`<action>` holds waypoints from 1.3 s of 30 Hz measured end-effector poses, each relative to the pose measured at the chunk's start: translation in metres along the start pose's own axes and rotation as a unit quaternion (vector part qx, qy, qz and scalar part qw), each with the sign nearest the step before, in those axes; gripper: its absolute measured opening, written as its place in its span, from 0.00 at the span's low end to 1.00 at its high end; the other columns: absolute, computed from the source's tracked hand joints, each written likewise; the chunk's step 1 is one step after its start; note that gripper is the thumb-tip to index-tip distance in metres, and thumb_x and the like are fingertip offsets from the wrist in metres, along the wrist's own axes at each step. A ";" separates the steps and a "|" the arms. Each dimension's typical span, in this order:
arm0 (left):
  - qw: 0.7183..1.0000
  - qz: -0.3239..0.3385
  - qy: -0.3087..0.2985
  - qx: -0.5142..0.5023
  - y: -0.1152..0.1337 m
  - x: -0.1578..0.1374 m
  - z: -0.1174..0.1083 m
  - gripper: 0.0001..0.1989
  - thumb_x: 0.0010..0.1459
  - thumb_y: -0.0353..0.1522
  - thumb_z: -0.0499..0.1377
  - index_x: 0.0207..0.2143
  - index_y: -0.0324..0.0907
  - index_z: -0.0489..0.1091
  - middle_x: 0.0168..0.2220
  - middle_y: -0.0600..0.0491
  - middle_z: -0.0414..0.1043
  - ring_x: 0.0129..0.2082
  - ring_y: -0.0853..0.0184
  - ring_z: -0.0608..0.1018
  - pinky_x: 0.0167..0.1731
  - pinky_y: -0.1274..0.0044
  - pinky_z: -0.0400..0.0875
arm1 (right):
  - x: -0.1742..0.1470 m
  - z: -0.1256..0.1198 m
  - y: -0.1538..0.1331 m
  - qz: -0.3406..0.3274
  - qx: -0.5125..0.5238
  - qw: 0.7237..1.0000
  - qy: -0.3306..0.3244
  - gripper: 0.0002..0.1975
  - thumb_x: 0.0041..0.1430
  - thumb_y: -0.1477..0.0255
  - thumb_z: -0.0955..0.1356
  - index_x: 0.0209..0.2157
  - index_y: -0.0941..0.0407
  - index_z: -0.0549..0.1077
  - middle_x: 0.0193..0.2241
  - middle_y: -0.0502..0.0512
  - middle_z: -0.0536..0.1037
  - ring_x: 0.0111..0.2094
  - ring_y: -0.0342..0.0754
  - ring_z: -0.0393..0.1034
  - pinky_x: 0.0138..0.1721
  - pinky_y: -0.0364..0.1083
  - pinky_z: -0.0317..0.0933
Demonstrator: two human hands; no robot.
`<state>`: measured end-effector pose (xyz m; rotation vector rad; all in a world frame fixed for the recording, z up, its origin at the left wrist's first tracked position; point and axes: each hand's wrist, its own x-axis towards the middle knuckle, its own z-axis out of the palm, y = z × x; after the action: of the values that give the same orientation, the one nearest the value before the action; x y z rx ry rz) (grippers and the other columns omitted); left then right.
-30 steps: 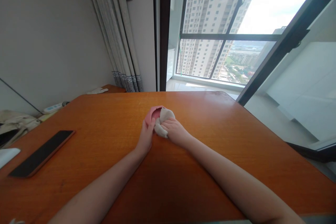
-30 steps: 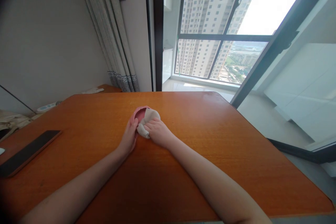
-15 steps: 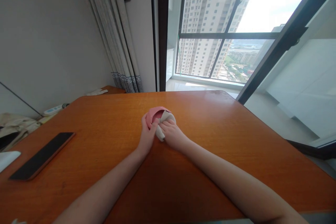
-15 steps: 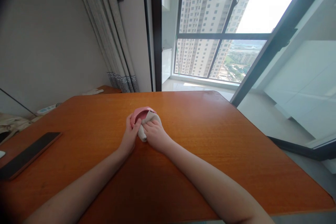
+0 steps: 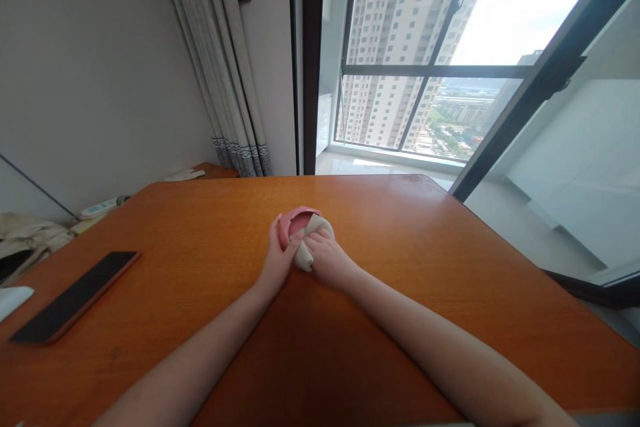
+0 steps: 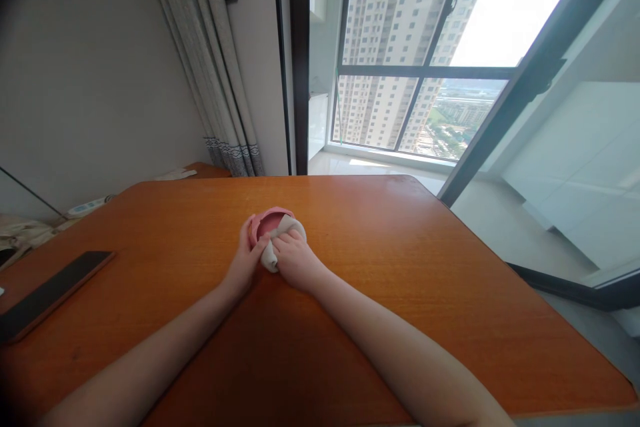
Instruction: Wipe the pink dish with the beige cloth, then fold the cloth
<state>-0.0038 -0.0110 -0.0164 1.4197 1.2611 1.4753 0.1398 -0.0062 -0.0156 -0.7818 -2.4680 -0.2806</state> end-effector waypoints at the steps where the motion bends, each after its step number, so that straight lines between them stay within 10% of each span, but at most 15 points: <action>1: 1.000 -0.002 0.005 -0.002 -0.001 -0.002 0.002 0.29 0.54 0.41 0.56 0.56 0.44 0.52 0.57 0.47 0.57 0.57 0.63 0.63 0.57 0.69 0.54 | 0.000 0.001 -0.001 0.003 0.011 1.000 -0.006 0.07 0.57 0.78 0.61 0.36 0.61 0.70 0.30 0.57 0.73 0.34 0.49 0.64 0.43 0.50 0.56; 10: 0.994 0.054 -0.051 0.077 0.014 0.022 -0.024 0.23 0.53 0.39 0.56 0.51 0.42 0.62 0.54 0.47 0.64 0.55 0.61 0.66 0.57 0.68 0.55 | 0.008 -0.017 0.000 -0.032 0.015 0.999 -0.007 0.11 0.64 0.73 0.58 0.35 0.57 0.70 0.33 0.54 0.76 0.37 0.46 0.68 0.49 0.48 0.56; 18: 0.998 -0.013 -0.003 -0.069 0.001 -0.015 0.008 0.25 0.54 0.39 0.57 0.53 0.45 0.55 0.53 0.48 0.64 0.53 0.63 0.68 0.54 0.69 0.60 | -0.006 0.001 0.012 -0.021 0.009 0.999 0.030 0.07 0.59 0.75 0.61 0.38 0.59 0.70 0.30 0.54 0.75 0.33 0.47 0.66 0.43 0.49 0.59; 27: 0.994 0.074 -0.047 0.065 0.024 0.008 -0.021 0.28 0.45 0.33 0.62 0.51 0.43 0.63 0.53 0.49 0.65 0.55 0.58 0.65 0.58 0.67 0.54 | -0.003 -0.012 0.011 -0.071 -0.023 0.997 -0.001 0.10 0.63 0.77 0.57 0.35 0.56 0.69 0.32 0.55 0.74 0.37 0.47 0.65 0.43 0.48 0.57; 32: 0.997 0.069 -0.040 -0.014 0.019 -0.015 -0.002 0.37 0.48 0.34 0.61 0.58 0.45 0.49 0.59 0.47 0.56 0.58 0.61 0.62 0.58 0.70 0.55 | -0.008 0.001 0.011 -0.024 -0.017 0.998 0.050 0.08 0.60 0.76 0.60 0.31 0.57 0.70 0.29 0.55 0.73 0.33 0.47 0.64 0.41 0.49 0.55; 39: 0.990 0.103 -0.048 0.084 0.019 0.000 -0.016 0.26 0.54 0.34 0.55 0.55 0.43 0.55 0.55 0.47 0.61 0.56 0.60 0.64 0.58 0.68 0.55 | -0.003 -0.006 0.005 -0.053 -0.011 0.999 0.008 0.08 0.61 0.76 0.60 0.38 0.56 0.70 0.34 0.55 0.74 0.38 0.47 0.64 0.44 0.48 0.55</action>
<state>-0.0174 -0.0185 0.0032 1.7566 1.2318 1.4425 0.1479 -0.0058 -0.0119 -0.6573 -2.4992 -0.3514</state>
